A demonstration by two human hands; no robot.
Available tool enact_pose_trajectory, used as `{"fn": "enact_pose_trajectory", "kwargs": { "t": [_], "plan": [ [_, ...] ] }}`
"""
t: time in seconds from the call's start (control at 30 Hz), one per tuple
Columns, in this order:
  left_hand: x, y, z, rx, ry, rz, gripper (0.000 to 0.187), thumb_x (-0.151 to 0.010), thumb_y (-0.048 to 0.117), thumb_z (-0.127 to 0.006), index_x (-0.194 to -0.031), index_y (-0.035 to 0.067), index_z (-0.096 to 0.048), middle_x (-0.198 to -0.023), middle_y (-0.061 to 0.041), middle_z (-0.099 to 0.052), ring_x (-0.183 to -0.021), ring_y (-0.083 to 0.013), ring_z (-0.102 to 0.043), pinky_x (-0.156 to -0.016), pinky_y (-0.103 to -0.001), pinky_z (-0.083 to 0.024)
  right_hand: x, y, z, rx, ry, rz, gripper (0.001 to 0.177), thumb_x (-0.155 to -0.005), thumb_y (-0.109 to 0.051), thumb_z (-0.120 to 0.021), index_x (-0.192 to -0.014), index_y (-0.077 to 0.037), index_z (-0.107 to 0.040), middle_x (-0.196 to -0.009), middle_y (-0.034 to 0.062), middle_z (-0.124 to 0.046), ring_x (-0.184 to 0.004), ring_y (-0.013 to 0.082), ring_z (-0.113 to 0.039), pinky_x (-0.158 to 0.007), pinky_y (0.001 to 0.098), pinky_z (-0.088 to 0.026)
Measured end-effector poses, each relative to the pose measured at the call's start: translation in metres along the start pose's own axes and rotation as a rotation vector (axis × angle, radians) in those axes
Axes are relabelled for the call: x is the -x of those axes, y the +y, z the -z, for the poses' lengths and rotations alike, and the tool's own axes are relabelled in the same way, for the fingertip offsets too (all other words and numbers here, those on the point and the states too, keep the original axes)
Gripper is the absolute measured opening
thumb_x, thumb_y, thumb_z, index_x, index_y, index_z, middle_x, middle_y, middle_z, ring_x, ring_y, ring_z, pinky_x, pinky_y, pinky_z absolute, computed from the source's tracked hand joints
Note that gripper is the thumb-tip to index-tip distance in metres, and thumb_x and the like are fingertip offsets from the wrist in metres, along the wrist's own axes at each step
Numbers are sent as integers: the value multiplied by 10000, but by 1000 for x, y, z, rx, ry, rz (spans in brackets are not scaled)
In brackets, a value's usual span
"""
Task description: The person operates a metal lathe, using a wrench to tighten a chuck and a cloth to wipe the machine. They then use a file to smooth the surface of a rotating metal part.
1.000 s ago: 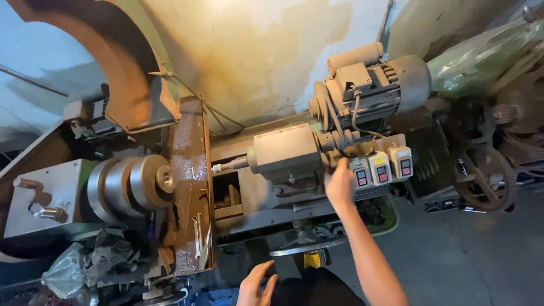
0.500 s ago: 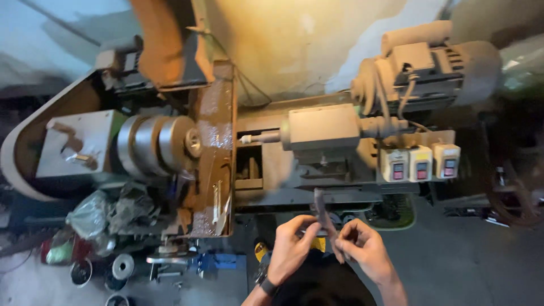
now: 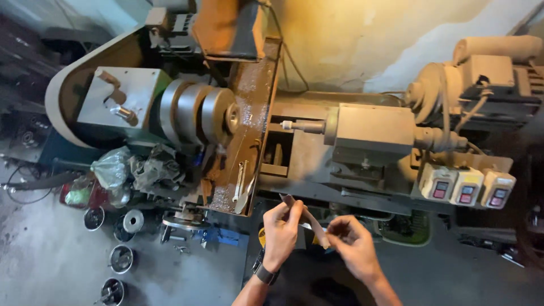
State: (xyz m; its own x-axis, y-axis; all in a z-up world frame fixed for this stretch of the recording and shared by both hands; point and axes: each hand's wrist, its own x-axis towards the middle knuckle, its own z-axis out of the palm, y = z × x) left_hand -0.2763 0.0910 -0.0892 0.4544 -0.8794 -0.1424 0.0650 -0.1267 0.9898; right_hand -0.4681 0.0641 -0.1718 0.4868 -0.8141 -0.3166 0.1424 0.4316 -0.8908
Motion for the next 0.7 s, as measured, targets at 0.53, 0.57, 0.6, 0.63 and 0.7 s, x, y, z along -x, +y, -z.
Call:
{"fn": "enact_pose_trajectory", "kwargs": {
  "t": [0.53, 0.57, 0.6, 0.63, 0.7],
  "plan": [
    [32, -4, 54, -54, -79, -96, 301, -878, 17, -734, -1175, -28, -714, -923, -64, -728, -815, -100, -674, -743, -257, -546, -75, -39, -92, -607, 51, 27, 113, -940, -46, -559, -1011, -3, -636, -1047, 147, -703, -941, 229, -697, -887, 384, -563],
    [32, -1, 59, -79, -167, -82, 390, -831, 8, -773, -1208, -20, -676, -965, -78, -742, -860, -122, -715, -789, -269, -568, -80, -39, -96, -624, 43, -6, 118, -924, -62, -552, -1000, -14, -629, -1021, 163, -722, -952, 255, -721, -900, 409, -581],
    [31, -11, 69, -75, -165, -80, 390, -831, 8, -773, -1208, -20, -676, -965, -78, -742, -860, -122, -715, -789, -269, -568, -87, -30, -92, -621, 43, -8, 118, -924, -62, -552, -1000, -14, -629, -1021, 163, -722, -952, 255, -721, -900, 409, -581],
    [30, -22, 80, -187, -175, -175, 390, -838, 10, -778, -1213, -28, -675, -999, -102, -737, -883, -154, -715, -801, -281, -567, -92, -20, -89, -619, 29, 0, 109, -944, -73, -561, -1018, -24, -626, -997, 172, -724, -913, 270, -719, -857, 414, -589],
    [28, -37, 101, -298, -186, -266, 390, -845, 12, -783, -1217, -35, -675, -1033, -126, -732, -905, -187, -716, -812, -293, -566, -104, 0, -87, -617, 17, 6, 102, -964, -84, -571, -1035, -34, -622, -972, 181, -727, -874, 286, -717, -813, 419, -598]
  ]
}}
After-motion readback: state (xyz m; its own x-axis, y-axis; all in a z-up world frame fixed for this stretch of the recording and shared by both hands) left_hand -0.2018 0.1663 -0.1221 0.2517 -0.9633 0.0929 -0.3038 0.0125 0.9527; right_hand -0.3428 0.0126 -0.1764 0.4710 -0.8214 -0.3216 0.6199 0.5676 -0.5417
